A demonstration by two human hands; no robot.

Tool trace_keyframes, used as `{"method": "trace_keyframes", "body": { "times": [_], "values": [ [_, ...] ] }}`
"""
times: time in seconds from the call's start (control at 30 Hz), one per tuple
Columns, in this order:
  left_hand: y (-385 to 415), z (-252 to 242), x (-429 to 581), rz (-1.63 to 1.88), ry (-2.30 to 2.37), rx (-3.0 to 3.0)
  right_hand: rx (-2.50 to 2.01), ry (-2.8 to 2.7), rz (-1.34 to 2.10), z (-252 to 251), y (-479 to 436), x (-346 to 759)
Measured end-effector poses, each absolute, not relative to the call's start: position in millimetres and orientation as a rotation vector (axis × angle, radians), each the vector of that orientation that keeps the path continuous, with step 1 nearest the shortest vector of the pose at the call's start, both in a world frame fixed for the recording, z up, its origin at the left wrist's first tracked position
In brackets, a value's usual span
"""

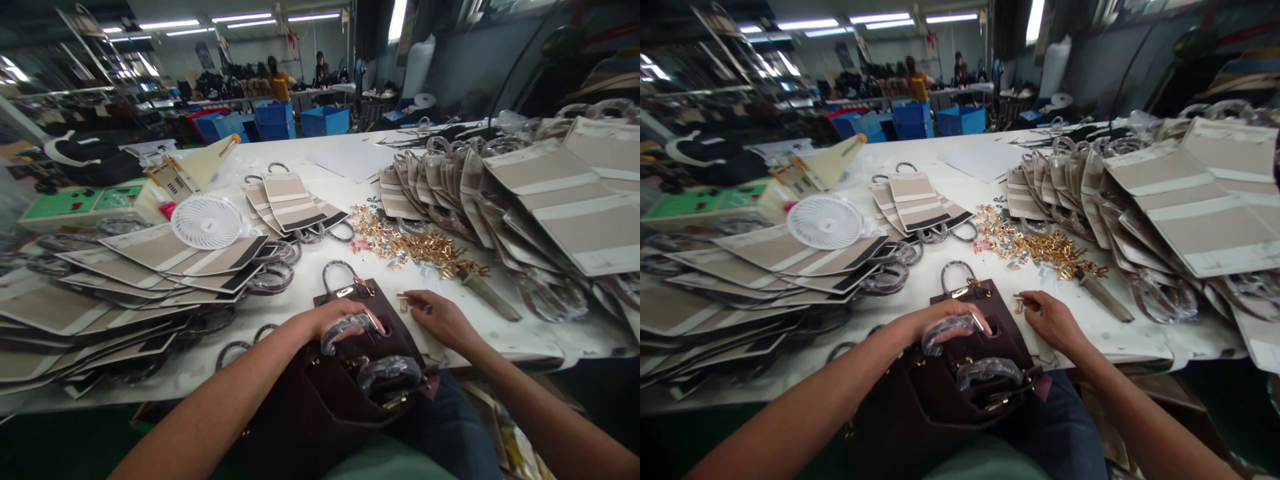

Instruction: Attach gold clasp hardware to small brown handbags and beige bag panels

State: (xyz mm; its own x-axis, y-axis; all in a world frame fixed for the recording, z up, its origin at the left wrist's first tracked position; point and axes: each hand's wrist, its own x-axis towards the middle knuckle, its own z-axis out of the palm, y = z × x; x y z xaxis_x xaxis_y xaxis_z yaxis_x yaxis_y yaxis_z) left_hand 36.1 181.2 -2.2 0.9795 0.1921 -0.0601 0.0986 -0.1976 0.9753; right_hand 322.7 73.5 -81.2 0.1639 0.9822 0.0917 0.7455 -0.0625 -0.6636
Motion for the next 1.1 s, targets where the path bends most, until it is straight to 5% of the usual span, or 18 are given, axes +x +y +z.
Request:
{"method": "trace_keyframes", "body": {
  "times": [0.3, 0.53, 0.8, 1.1],
  "values": [
    [184, -3, 42, 0.006, 0.21, 1.878, -1.966, -1.622, 0.291, -89, 75, 306],
    [182, -7, 43, 0.009, 0.174, 1.949, -1.795, -1.156, 0.766, -52, 60, 295],
    [182, -14, 55, 0.017, 0.387, 1.957, -1.496, -1.278, 1.416, -17, 25, 255],
    [182, -11, 56, 0.15, 0.49, 1.957, -1.405, -1.339, 1.286, -31, 22, 243]
  ]
}}
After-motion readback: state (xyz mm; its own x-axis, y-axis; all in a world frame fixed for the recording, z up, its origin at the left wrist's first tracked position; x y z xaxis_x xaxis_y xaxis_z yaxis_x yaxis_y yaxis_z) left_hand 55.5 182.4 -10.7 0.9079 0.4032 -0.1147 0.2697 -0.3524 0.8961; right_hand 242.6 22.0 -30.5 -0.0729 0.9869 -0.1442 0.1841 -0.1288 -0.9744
